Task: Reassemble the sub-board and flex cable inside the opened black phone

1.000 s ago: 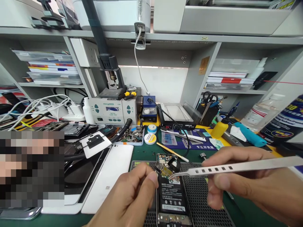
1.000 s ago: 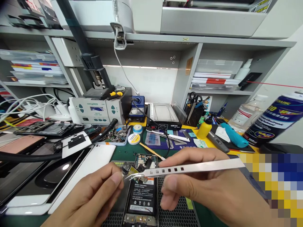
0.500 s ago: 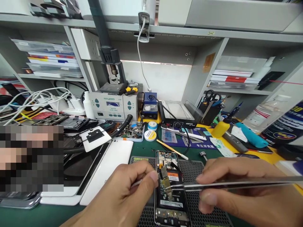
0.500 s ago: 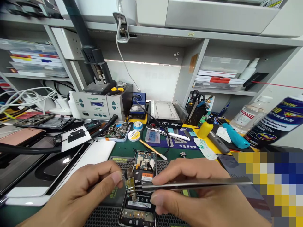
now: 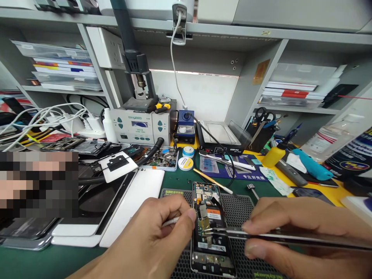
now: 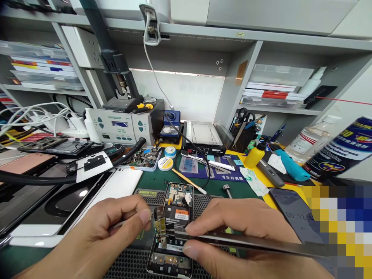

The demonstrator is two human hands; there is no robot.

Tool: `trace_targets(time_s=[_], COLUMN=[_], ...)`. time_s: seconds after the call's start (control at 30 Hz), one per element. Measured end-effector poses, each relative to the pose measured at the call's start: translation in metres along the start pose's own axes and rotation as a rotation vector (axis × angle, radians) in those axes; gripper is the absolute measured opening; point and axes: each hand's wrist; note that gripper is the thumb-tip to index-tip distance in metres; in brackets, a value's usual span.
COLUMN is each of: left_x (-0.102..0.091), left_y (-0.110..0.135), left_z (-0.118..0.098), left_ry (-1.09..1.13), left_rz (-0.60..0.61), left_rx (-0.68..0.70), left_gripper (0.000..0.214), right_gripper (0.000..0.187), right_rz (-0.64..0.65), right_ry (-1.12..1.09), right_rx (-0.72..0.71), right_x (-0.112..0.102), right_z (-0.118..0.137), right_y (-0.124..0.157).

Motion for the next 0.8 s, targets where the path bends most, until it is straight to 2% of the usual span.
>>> trace_targets(time_s=[0.13,0.23,0.3,0.4,0.6,0.8], left_x=[0.0000,-0.0007,-0.0018,-0.0035,-0.0035,-0.0033], left_y=[-0.0002,-0.0005,-0.0002,0.0016,0.0014,-0.0011], left_z=[-0.0004,-0.0007,-0.0004,0.0014,0.0039,0.0049], left_ry=[0.013,0.000,-0.016,-0.031,-0.027,-0.068], left_rz=[0.011,0.018,0.040,0.067,0.069,0.051], left_rx=[-0.025,-0.018,-0.022,-0.030,-0.050,-0.033], left_gripper=[0.043,0.045,0.046,0.046,0.047,0.049], right_gripper=[0.012,0.021,0.026,0.028,0.027,0.017], right_rz=[-0.107,-0.070,-0.036,-0.029,-0.006,-0.024], right_ry=[0.214,0.284,0.249,0.180,0.186,0.294], right_rx=[-0.193,-0.310,-0.365,-0.375,-0.391,-0.418], right_x=[0.0023,0.0021,0.0032,0.0058,0.0064,0.0015], right_z=[-0.0032,-0.0046,-0.0045,-0.0042,-0.0061,-0.0099], right_y=[0.0008,-0.0013,-0.0027,-0.0033,-0.0015,-0.0014])
Point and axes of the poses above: each hand's wrist, its own y-axis away from the middle knuckle, its own x-axis out of the palm, z = x × y, and after that the axes turned 15 degrees about x, right-handed
